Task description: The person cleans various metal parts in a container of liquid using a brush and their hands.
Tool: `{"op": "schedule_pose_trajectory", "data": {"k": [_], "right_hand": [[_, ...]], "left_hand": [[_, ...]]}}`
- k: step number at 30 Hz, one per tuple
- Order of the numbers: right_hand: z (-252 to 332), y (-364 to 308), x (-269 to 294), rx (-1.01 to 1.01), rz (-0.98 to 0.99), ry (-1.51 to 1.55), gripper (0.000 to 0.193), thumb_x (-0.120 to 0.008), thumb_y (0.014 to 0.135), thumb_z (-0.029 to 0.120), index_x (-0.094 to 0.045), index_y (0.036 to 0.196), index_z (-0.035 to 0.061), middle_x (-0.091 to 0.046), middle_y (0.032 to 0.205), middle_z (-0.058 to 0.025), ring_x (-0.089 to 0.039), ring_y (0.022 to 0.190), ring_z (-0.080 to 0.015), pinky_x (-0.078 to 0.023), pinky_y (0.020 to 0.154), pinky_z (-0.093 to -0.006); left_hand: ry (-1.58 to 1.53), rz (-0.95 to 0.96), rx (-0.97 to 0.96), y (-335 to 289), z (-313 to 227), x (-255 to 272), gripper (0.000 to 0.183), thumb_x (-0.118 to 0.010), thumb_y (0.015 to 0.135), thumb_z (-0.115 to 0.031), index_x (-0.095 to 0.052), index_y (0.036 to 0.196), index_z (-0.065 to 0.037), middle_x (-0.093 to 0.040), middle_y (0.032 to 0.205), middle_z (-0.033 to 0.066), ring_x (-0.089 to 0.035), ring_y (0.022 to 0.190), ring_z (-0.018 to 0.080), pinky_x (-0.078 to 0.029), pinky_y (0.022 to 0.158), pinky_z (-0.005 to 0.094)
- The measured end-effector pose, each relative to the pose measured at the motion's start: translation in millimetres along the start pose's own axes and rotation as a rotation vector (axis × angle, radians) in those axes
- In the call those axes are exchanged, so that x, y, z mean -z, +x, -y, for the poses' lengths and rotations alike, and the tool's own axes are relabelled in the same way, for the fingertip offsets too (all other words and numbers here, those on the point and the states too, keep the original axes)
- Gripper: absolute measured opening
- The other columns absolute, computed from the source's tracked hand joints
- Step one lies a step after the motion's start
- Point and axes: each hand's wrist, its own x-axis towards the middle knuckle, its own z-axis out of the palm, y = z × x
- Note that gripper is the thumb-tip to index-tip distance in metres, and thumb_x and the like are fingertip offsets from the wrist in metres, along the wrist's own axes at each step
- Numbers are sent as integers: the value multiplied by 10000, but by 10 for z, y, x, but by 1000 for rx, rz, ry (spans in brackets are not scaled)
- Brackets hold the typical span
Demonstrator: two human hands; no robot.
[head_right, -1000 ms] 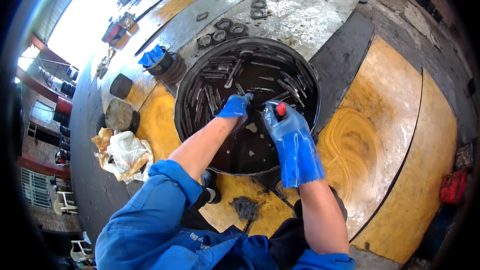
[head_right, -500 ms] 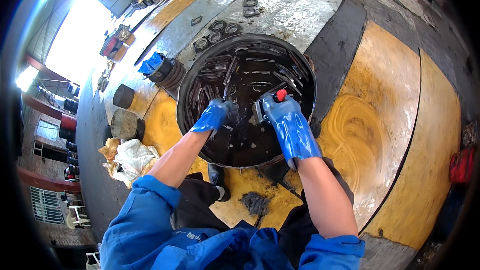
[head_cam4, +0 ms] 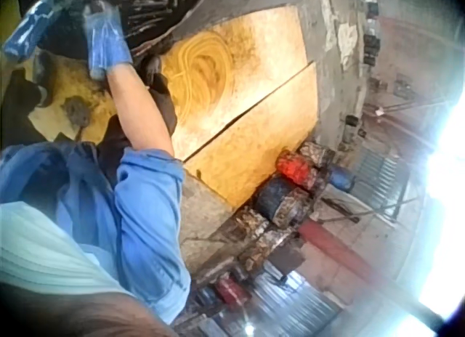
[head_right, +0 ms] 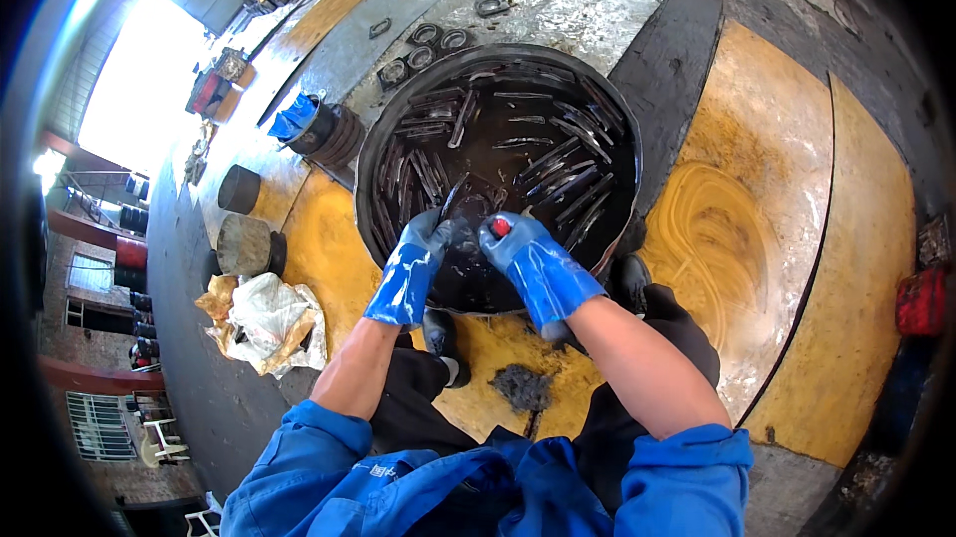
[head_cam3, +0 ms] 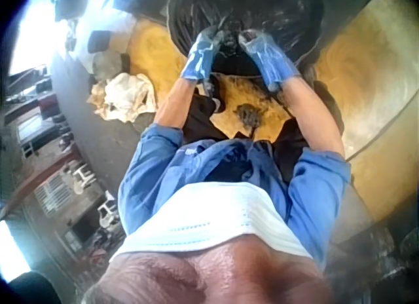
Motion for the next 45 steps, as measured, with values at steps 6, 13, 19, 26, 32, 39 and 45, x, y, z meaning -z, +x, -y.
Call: {"op": "schedule_pose_trajectory", "data": {"k": [6, 13, 19, 26, 32, 39, 45], "right_hand": [[-209, 21, 32, 370, 108, -599, 328, -652, 870, 247, -662, 1189, 171, -674, 1192, -114, -676, 1050, -318, -559, 873, -445], [-172, 35, 22, 601, 231, -929, 370, -626, 864, 154, -642, 1232, 187, -606, 1279, -106, -687, 990, -336, -567, 822, -469], [-290, 52, -32, 363, 189, -782, 358, -639, 866, 179, -658, 1223, 199, -634, 1264, -122, -689, 979, -350, -569, 840, -449], [-245, 86, 43, -75, 233, -314, 354, -606, 941, 302, -687, 1178, 52, -715, 1129, -196, -668, 1058, -377, -522, 899, -427], [-305, 64, -57, -377, 69, 365, 460, -606, 928, 413, -713, 1104, 1, -748, 1005, -158, -721, 913, -289, -546, 835, -372], [-685, 305, -308, -665, -192, 1250, 342, -537, 1011, 339, -627, 1187, 60, -717, 957, -147, -721, 717, -331, -618, 617, -481], [-600, 415, -436, -686, -93, 1430, 286, -476, 1043, 289, -588, 1187, 69, -667, 1079, -193, -701, 841, -408, -602, 706, -555]], "left_hand": [[110, 231, 248, -28, -249, 91, 365, -583, 999, -253, -672, 1182, 50, -701, 859, 75, -610, 784, 149, -485, 738, 296], [230, 341, 323, 113, 281, 38, 402, -571, 988, -299, -677, 1151, 52, -714, 883, 130, -641, 824, 221, -493, 804, 370], [332, 295, 227, 108, 331, -158, 419, -597, 979, -305, -669, 1190, 50, -711, 890, 143, -640, 830, 214, -496, 811, 366], [222, 287, 370, 160, 438, -315, 424, -614, 980, -289, -643, 1252, 35, -709, 949, 145, -652, 854, 207, -502, 797, 339], [229, 265, 413, 274, 858, -179, 422, -605, 988, -296, -616, 1246, 38, -697, 1027, 168, -639, 886, 234, -491, 816, 339], [-173, 336, 555, 116, 561, -184, 345, -495, 1055, -278, -634, 1213, -4, -695, 1056, 128, -622, 924, 226, -478, 859, 327], [-388, 263, 452, 156, 1199, -190, 354, -442, 1078, -274, -614, 1270, -32, -689, 1126, 127, -636, 988, 220, -490, 911, 333]]}}
